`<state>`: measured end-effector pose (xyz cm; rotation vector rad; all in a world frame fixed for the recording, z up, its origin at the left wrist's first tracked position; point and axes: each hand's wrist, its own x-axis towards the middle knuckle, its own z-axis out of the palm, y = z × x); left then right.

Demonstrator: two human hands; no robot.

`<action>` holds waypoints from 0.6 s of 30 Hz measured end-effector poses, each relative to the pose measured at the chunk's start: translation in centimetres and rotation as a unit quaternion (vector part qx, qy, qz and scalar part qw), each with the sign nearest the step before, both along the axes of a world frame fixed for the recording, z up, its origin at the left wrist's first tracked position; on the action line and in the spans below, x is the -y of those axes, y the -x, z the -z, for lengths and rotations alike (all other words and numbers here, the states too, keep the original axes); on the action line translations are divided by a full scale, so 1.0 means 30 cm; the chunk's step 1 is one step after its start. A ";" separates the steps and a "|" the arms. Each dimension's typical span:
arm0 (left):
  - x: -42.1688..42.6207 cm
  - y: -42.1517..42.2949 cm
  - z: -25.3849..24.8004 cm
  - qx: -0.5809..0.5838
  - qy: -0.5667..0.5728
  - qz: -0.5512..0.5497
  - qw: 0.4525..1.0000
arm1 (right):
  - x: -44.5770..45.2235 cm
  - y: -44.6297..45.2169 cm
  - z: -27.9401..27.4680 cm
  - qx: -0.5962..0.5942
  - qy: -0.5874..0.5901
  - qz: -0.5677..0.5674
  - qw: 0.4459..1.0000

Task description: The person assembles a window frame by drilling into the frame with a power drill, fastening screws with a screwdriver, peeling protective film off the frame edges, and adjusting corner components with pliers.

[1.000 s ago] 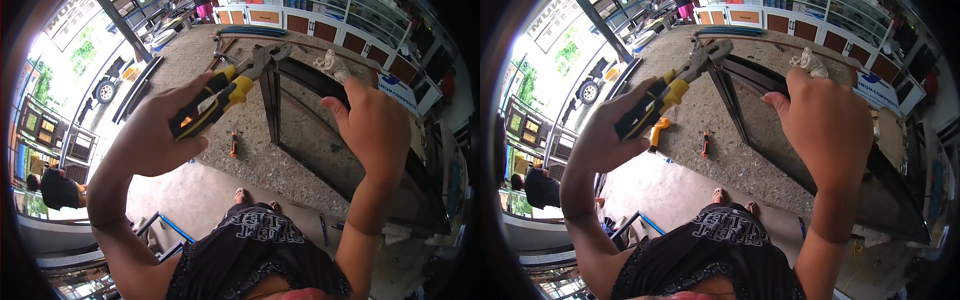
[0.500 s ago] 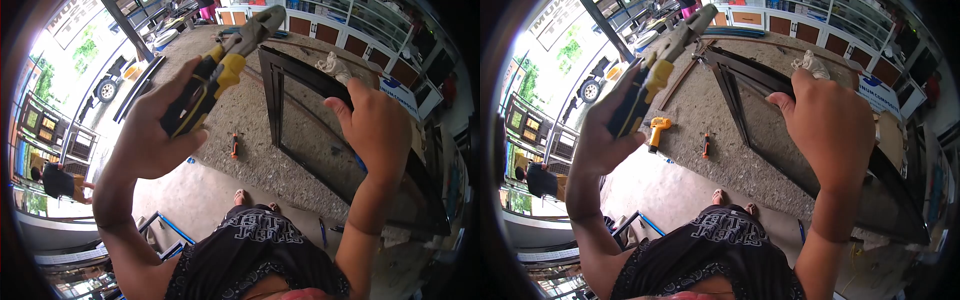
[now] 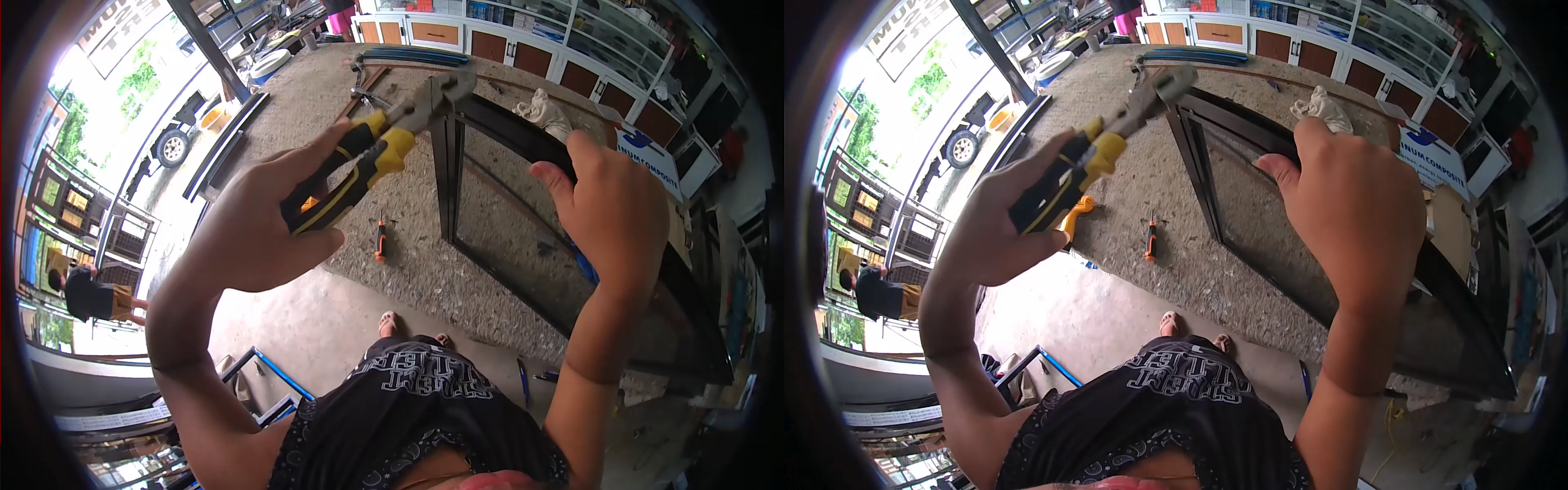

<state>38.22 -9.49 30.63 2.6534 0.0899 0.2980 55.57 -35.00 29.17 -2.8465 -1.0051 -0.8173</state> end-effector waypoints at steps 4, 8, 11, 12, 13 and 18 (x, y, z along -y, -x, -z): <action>-0.010 -0.008 0.035 0.077 0.041 0.013 0.996 | -0.002 0.000 0.004 0.003 0.005 0.000 1.000; 0.000 -0.006 0.024 -0.037 0.013 0.003 0.999 | -0.007 0.007 0.005 0.000 -0.002 -0.010 1.000; 0.023 0.019 0.020 0.014 0.052 -0.033 0.998 | 0.007 -0.005 0.018 0.014 -0.018 -0.017 1.000; 0.018 0.022 0.043 0.044 0.081 -0.044 0.995 | 0.003 0.006 0.005 0.008 -0.010 -0.005 1.000; 0.013 0.025 0.067 0.074 0.110 -0.054 0.990 | -0.001 0.015 -0.002 0.001 -0.001 0.009 1.000; -0.164 -0.011 0.409 0.101 0.214 -0.066 0.969 | 0.003 0.020 0.008 -0.024 -0.038 -0.037 0.998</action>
